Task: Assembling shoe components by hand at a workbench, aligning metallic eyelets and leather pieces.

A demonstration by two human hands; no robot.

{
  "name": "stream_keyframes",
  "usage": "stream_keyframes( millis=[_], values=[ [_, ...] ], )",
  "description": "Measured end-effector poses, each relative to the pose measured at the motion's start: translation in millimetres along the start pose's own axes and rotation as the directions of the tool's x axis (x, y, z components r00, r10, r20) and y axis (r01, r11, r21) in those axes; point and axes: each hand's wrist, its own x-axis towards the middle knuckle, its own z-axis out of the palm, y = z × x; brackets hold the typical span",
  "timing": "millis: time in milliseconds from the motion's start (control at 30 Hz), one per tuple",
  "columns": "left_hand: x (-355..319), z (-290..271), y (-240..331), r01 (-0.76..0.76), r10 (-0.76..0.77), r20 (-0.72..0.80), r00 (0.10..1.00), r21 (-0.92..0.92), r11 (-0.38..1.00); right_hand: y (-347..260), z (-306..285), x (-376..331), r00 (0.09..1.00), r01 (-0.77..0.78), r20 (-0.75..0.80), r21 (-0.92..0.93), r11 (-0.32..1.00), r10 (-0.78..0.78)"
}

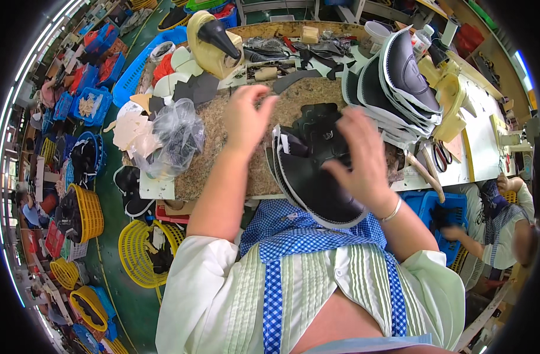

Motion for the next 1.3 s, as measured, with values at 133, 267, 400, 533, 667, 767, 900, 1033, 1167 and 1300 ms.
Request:
stream_keyframes(
  millis=[133,267,400,533,667,767,900,1033,1167,1300],
  values=[
    [11,13,-73,0.235,-0.330,0.228,0.916,0.360,0.903,-3,37,-25,0.932,0.021,0.363,-0.028,0.999,-0.009],
    [7,30,-103,0.336,-0.433,0.308,0.847,0.320,0.886,-2,55,-33,0.928,0.003,0.371,-0.085,0.996,0.029],
    [13,26,-90,0.300,-0.428,0.317,0.846,0.381,0.875,2,48,-30,0.941,-0.015,0.338,-0.006,1.000,0.016],
    [13,0,-86,0.419,-0.456,0.278,0.846,0.185,0.889,5,36,-23,0.986,-0.043,0.166,0.180,0.983,0.012],
    [3,-18,1,0.535,-0.355,0.424,0.833,-0.780,0.324,-2,17,-11,0.969,-0.198,-0.027,0.510,0.837,0.245],
    [-37,-9,82,0.595,-0.107,0.595,0.796,-0.803,-0.041,-11,7,-1,0.949,-0.120,-0.118,0.723,0.680,0.293],
    [-57,4,108,0.705,0.002,0.749,0.662,-0.623,-0.338,-18,-6,-4,0.937,-0.042,-0.098,0.921,0.388,0.335],
    [-70,17,101,0.784,0.265,0.758,0.596,-0.478,-0.396,-17,-22,-23,0.924,-0.137,0.031,0.957,0.255,0.381],
    [-68,9,124,0.617,0.093,0.639,0.764,-0.765,0.183,-5,-41,-31,0.899,-0.282,0.108,0.884,0.373,0.424],
    [-73,3,127,0.308,0.190,0.541,0.819,-0.695,0.650,-3,-55,-33,0.917,-0.352,0.188,0.798,0.489,0.353]
  ],
)
